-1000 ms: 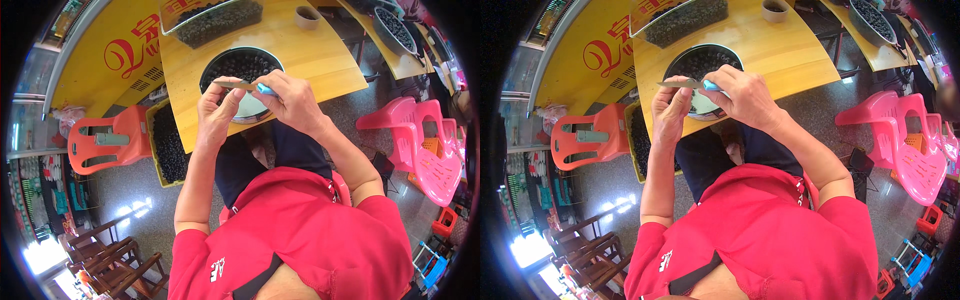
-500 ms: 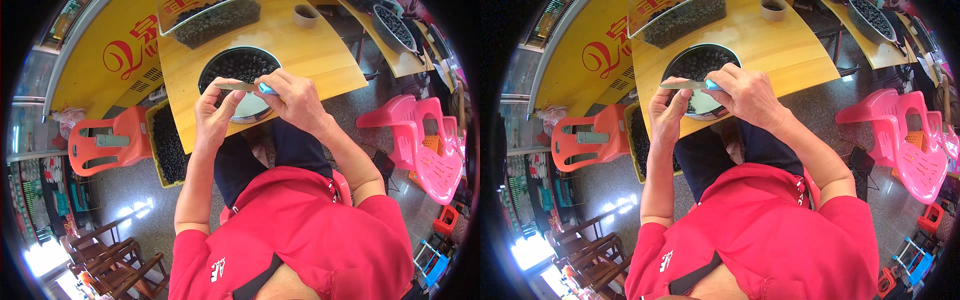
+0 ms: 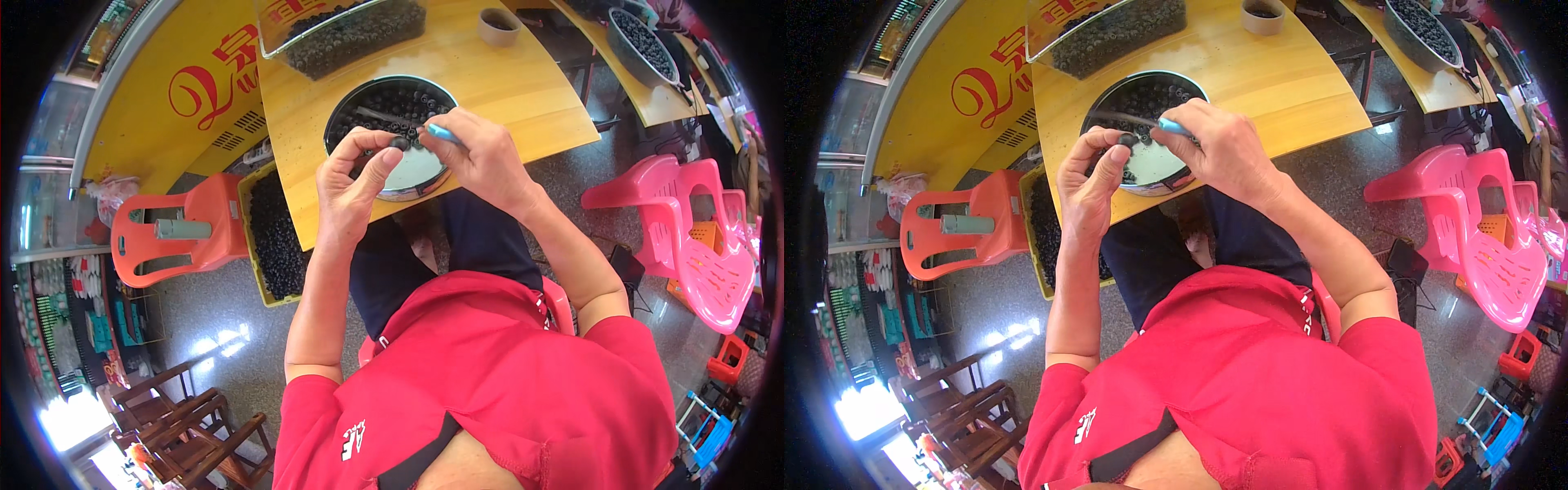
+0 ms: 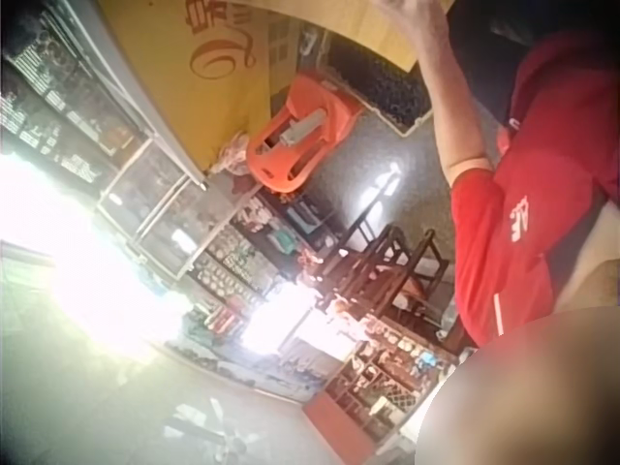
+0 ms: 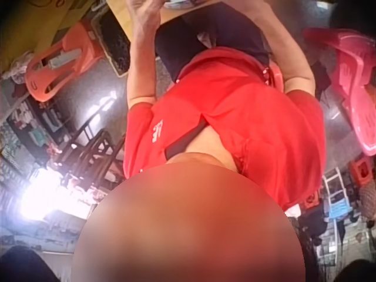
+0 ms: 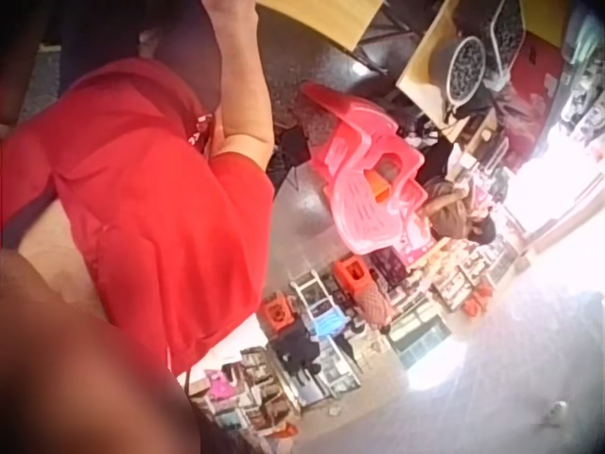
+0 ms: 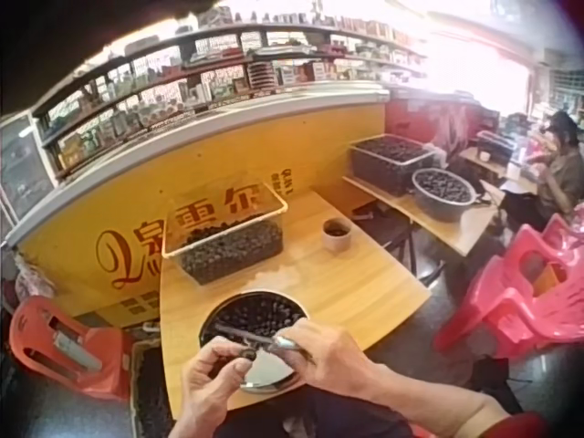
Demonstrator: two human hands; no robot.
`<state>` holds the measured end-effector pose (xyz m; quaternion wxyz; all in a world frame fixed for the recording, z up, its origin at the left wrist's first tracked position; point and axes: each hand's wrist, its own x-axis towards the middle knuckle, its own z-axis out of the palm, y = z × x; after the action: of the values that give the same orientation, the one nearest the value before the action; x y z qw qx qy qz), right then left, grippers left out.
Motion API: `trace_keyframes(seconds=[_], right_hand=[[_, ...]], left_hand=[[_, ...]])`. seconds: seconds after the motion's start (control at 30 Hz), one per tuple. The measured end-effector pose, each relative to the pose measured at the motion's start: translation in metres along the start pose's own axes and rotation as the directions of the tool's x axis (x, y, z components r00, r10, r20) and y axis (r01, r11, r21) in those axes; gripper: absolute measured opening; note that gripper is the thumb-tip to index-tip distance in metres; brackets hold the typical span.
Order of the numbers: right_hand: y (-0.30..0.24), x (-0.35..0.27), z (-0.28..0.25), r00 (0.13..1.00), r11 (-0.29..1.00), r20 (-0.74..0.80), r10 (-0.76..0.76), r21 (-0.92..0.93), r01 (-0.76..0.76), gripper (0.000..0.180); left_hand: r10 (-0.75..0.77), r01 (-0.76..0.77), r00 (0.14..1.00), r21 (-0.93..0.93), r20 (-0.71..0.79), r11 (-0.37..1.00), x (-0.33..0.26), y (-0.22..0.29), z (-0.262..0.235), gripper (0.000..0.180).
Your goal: Manually pitting small black fruits using a paring knife at a workstation.
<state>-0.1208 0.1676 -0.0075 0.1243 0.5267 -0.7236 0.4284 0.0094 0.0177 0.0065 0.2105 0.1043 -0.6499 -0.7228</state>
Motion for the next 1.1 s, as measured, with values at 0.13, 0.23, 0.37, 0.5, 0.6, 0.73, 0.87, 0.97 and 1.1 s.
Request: trace_keyframes(seconds=[0.13,0.23,0.37,0.5,0.6,0.73,0.87,0.97,1.1], right_hand=[[-0.018,0.008,-0.001,0.921,0.749,0.167,0.352,0.54,-0.385,0.019],[-0.023,0.013,0.002,0.851,0.563,0.31,0.425,0.646,-0.516,0.019],[-0.023,0.012,0.011,0.841,0.443,0.323,0.434,0.736,-0.511,0.018],[-0.029,0.014,0.008,0.764,0.312,0.434,0.478,0.729,-0.609,0.017],[-0.024,0.012,0.009,0.758,0.221,0.467,0.456,0.765,-0.605,0.016],[-0.025,0.014,0.01,0.748,0.248,0.475,0.464,0.741,-0.624,0.016],[-0.024,0.007,0.012,0.914,0.723,0.2,0.354,0.562,-0.403,0.019],[-0.019,0.004,0.01,0.994,0.953,0.076,0.079,0.286,-0.098,0.018],[-0.019,0.005,0.006,0.996,0.988,0.094,-0.001,0.156,-0.013,0.017]], left_hand=[[0.044,-0.042,0.999,0.075,-0.018,0.996,0.0,-0.006,0.001,0.013],[0.116,-0.108,0.993,0.199,-0.029,0.974,0.0,-0.013,0.0,0.014],[0.231,-0.209,0.973,0.335,-0.028,0.919,-0.002,-0.021,-0.004,0.014],[0.13,-0.116,0.989,0.183,-0.066,0.976,-0.008,-0.02,-0.003,0.015],[-0.04,0.045,0.995,0.055,-0.09,0.997,-0.011,-0.014,0.001,0.016],[-0.08,0.069,0.994,-0.132,-0.08,0.989,-0.01,-0.016,-0.002,0.018],[-0.119,0.093,0.989,-0.246,-0.091,0.965,-0.01,-0.016,-0.003,0.019],[-0.123,0.096,0.989,-0.264,-0.088,0.96,-0.01,-0.016,-0.003,0.019],[-0.114,0.087,0.99,-0.273,-0.084,0.958,-0.01,-0.017,-0.003,0.018]])
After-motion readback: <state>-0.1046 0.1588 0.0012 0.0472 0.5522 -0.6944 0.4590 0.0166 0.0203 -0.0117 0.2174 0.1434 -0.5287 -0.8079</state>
